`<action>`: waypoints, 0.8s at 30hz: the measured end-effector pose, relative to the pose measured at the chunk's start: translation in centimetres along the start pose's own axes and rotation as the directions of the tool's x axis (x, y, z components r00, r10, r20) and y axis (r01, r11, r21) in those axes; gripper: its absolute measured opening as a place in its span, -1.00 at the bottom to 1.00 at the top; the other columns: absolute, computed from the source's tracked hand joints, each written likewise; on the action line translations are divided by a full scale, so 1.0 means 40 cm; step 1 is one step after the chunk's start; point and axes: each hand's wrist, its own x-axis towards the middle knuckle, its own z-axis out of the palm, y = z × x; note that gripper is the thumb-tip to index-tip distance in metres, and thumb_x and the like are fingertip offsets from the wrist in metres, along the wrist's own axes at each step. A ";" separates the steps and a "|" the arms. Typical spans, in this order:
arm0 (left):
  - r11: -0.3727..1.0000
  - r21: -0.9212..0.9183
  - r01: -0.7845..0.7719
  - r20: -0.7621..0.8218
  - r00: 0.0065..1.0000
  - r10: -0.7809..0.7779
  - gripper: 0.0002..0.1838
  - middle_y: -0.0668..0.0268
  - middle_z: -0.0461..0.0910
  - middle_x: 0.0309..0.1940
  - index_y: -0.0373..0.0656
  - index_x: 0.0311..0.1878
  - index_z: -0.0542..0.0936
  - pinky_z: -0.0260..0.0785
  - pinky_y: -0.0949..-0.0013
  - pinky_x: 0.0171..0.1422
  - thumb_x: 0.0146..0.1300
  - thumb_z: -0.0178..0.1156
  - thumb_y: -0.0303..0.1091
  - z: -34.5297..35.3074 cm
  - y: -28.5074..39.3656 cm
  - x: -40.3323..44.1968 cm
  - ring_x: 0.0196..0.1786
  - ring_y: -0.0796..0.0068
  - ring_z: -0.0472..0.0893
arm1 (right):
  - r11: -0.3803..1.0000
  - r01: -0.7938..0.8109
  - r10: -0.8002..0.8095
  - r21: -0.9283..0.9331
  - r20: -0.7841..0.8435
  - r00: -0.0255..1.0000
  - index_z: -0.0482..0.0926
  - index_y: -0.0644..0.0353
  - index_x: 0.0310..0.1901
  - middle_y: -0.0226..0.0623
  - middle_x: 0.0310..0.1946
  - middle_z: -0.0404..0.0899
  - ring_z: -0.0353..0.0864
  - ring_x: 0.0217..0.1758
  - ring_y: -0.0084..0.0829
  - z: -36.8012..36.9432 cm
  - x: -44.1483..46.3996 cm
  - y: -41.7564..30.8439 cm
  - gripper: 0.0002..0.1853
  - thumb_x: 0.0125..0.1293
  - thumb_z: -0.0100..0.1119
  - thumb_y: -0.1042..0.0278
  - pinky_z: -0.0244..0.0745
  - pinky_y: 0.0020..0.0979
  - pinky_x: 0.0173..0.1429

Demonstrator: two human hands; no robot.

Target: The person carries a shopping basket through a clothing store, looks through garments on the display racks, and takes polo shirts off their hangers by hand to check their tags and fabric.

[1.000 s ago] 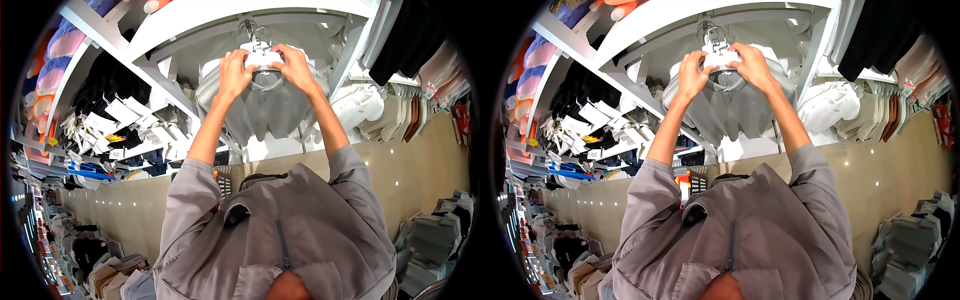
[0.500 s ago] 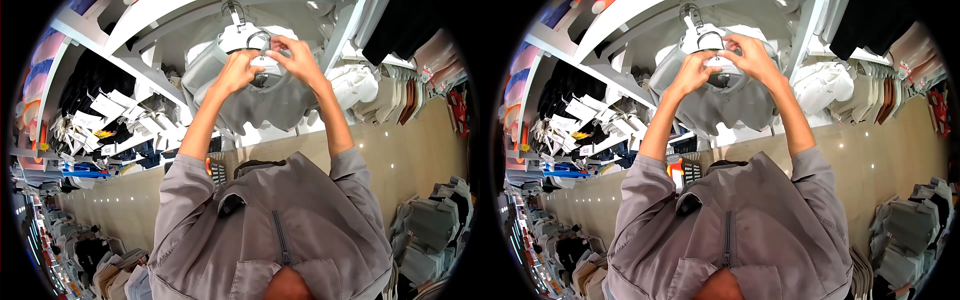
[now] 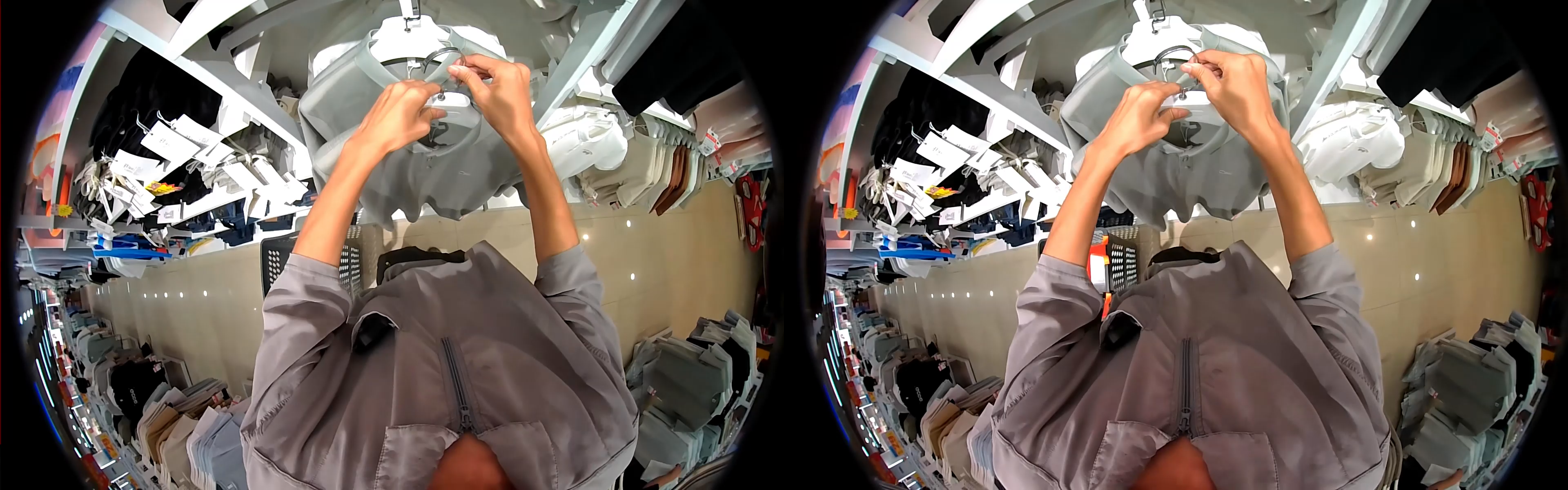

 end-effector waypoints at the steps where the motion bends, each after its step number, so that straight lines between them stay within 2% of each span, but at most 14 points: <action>1: 1.000 0.007 0.026 0.013 1.000 -0.027 -0.66 -0.08 0.59 -0.19 -0.35 -0.08 0.59 0.41 0.12 -0.01 0.07 0.30 -0.40 -0.001 0.003 -0.002 -0.10 -0.06 0.57 | 1.000 -0.001 0.001 0.001 0.004 1.000 0.63 0.35 -0.36 -0.25 -0.68 0.50 0.35 -0.66 -0.54 -0.002 -0.002 -0.007 -0.73 0.17 0.30 0.24 0.32 -0.45 -0.49; 2: 1.000 0.007 0.029 0.011 1.000 -0.029 -0.66 -0.08 0.59 -0.19 -0.35 -0.08 0.59 0.41 0.12 -0.01 0.07 0.30 -0.40 0.000 -0.001 -0.004 -0.10 -0.06 0.57 | 0.999 0.044 -0.043 -0.008 0.020 0.999 0.63 0.34 -0.34 -0.26 -0.69 0.48 0.35 -0.66 -0.52 -0.008 -0.003 -0.017 -0.72 0.16 0.31 0.22 0.32 -0.44 -0.49; 4: 0.993 0.003 -0.119 -0.066 0.991 0.119 -0.67 -0.08 0.60 -0.23 -0.39 -0.11 0.58 0.41 0.15 -0.06 0.07 0.30 -0.42 -0.002 -0.001 -0.010 -0.16 -0.06 0.57 | 0.996 0.086 -0.086 -0.014 0.036 0.996 0.63 0.32 -0.33 -0.28 -0.71 0.47 0.36 -0.67 -0.50 -0.022 0.004 -0.050 -0.72 0.15 0.32 0.21 0.32 -0.42 -0.49; 6: 0.998 0.025 -0.049 0.010 0.999 0.049 -0.69 -0.04 0.60 -0.25 -0.36 -0.11 0.58 0.40 0.13 -0.05 0.06 0.29 -0.44 -0.030 0.036 -0.013 -0.15 -0.03 0.57 | 0.934 0.337 -0.332 -0.115 0.063 0.941 0.59 0.27 -0.34 -0.24 -0.72 0.46 0.43 -0.67 -0.35 -0.044 0.021 -0.092 -0.71 0.17 0.30 0.16 0.34 -0.33 -0.50; 7: 0.999 0.051 0.016 0.082 0.996 -0.020 -0.70 0.00 0.59 -0.26 -0.33 -0.11 0.57 0.40 0.10 -0.05 0.05 0.28 -0.47 -0.039 0.053 -0.012 -0.13 -0.01 0.57 | 0.936 0.332 -0.327 -0.118 0.062 0.943 0.59 0.27 -0.34 -0.24 -0.72 0.46 0.43 -0.67 -0.35 -0.057 0.033 -0.108 -0.71 0.17 0.30 0.16 0.34 -0.33 -0.50; 8: 0.999 0.047 0.012 0.088 0.996 -0.016 -0.70 0.00 0.59 -0.26 -0.33 -0.11 0.57 0.40 0.10 -0.05 0.05 0.28 -0.47 -0.031 0.051 -0.012 -0.13 -0.01 0.57 | 0.874 0.430 -0.397 -0.229 0.176 0.901 0.57 0.25 -0.34 -0.22 -0.72 0.47 0.45 -0.65 -0.26 -0.071 0.044 -0.124 -0.72 0.18 0.28 0.16 0.34 -0.28 -0.49; 9: 0.998 0.012 -0.060 0.035 0.998 0.059 -0.70 0.01 0.59 -0.26 -0.32 -0.11 0.57 0.40 0.11 -0.06 0.05 0.27 -0.48 -0.021 0.051 -0.013 -0.14 0.00 0.57 | 0.787 0.526 -0.444 -0.323 0.297 0.846 0.54 0.22 -0.34 -0.20 -0.72 0.48 0.47 -0.64 -0.18 -0.080 0.047 -0.132 -0.73 0.20 0.25 0.16 0.34 -0.23 -0.48; 10: 0.991 -0.020 -0.134 -0.020 0.991 0.133 -0.71 0.03 0.59 -0.26 -0.31 -0.10 0.57 0.39 0.11 -0.07 0.06 0.27 -0.48 -0.015 0.052 -0.013 -0.14 0.01 0.57 | 0.788 0.520 -0.437 -0.329 0.295 0.849 0.54 0.22 -0.34 -0.20 -0.72 0.48 0.47 -0.64 -0.18 -0.081 0.050 -0.130 -0.73 0.20 0.25 0.16 0.34 -0.23 -0.48; 11: 0.990 -0.024 -0.138 -0.016 0.990 0.138 -0.71 0.03 0.59 -0.26 -0.31 -0.10 0.57 0.39 0.11 -0.07 0.06 0.27 -0.48 -0.013 0.054 -0.013 -0.14 0.01 0.57 | 0.786 0.532 -0.435 -0.314 0.330 0.838 0.51 0.22 -0.39 -0.19 -0.71 0.49 0.47 -0.63 -0.14 -0.079 0.060 -0.124 -0.73 0.21 0.23 0.16 0.33 -0.21 -0.49; 13: 0.996 -0.014 -0.085 0.011 0.996 0.085 -0.72 0.04 0.59 -0.26 -0.30 -0.11 0.57 0.40 0.11 -0.07 0.07 0.26 -0.48 -0.020 0.064 -0.013 -0.14 0.01 0.57 | 0.782 0.546 -0.434 -0.302 0.365 0.824 0.47 0.21 -0.43 -0.18 -0.71 0.50 0.48 -0.62 -0.11 -0.079 0.069 -0.118 -0.73 0.23 0.21 0.17 0.33 -0.20 -0.49; 18: 0.994 -0.033 -0.101 -0.032 0.994 0.100 -0.72 0.01 0.60 -0.24 -0.31 -0.12 0.57 0.40 0.11 -0.05 0.06 0.27 -0.47 -0.007 0.052 -0.016 -0.12 0.00 0.56 | 0.779 0.566 -0.494 -0.270 0.292 0.819 0.41 0.21 -0.53 -0.18 -0.75 0.44 0.44 -0.65 -0.13 -0.065 0.065 -0.099 -0.69 0.22 0.21 0.20 0.29 -0.26 -0.55; 19: 0.990 -0.024 -0.136 -0.056 0.989 0.135 -0.72 0.01 0.60 -0.24 -0.32 -0.12 0.58 0.40 0.11 -0.04 0.06 0.27 -0.47 -0.004 0.047 -0.016 -0.12 0.00 0.56 | 0.781 0.563 -0.491 -0.268 0.292 0.821 0.41 0.21 -0.53 -0.18 -0.75 0.44 0.44 -0.65 -0.13 -0.063 0.065 -0.097 -0.69 0.22 0.21 0.20 0.29 -0.26 -0.55; 21: 0.992 -0.035 -0.122 -0.043 0.992 0.120 -0.68 -0.01 0.60 -0.21 -0.33 -0.09 0.58 0.41 0.14 -0.03 0.05 0.29 -0.46 -0.002 0.038 -0.013 -0.13 -0.02 0.57 | 0.773 0.549 -0.469 -0.317 0.296 0.832 0.41 0.21 -0.52 -0.20 -0.74 0.46 0.44 -0.67 -0.16 -0.061 0.066 -0.099 -0.70 0.20 0.22 0.20 0.28 -0.26 -0.56; 24: 0.994 -0.039 -0.104 -0.029 0.994 0.103 -0.65 -0.03 0.60 -0.18 -0.35 -0.07 0.58 0.43 0.17 -0.03 0.04 0.31 -0.47 -0.005 0.031 -0.011 -0.14 -0.03 0.59 | 0.797 0.534 -0.456 -0.283 0.298 0.839 0.45 0.20 -0.50 -0.23 -0.73 0.48 0.44 -0.67 -0.17 -0.050 0.069 -0.095 -0.73 0.21 0.21 0.20 0.28 -0.27 -0.56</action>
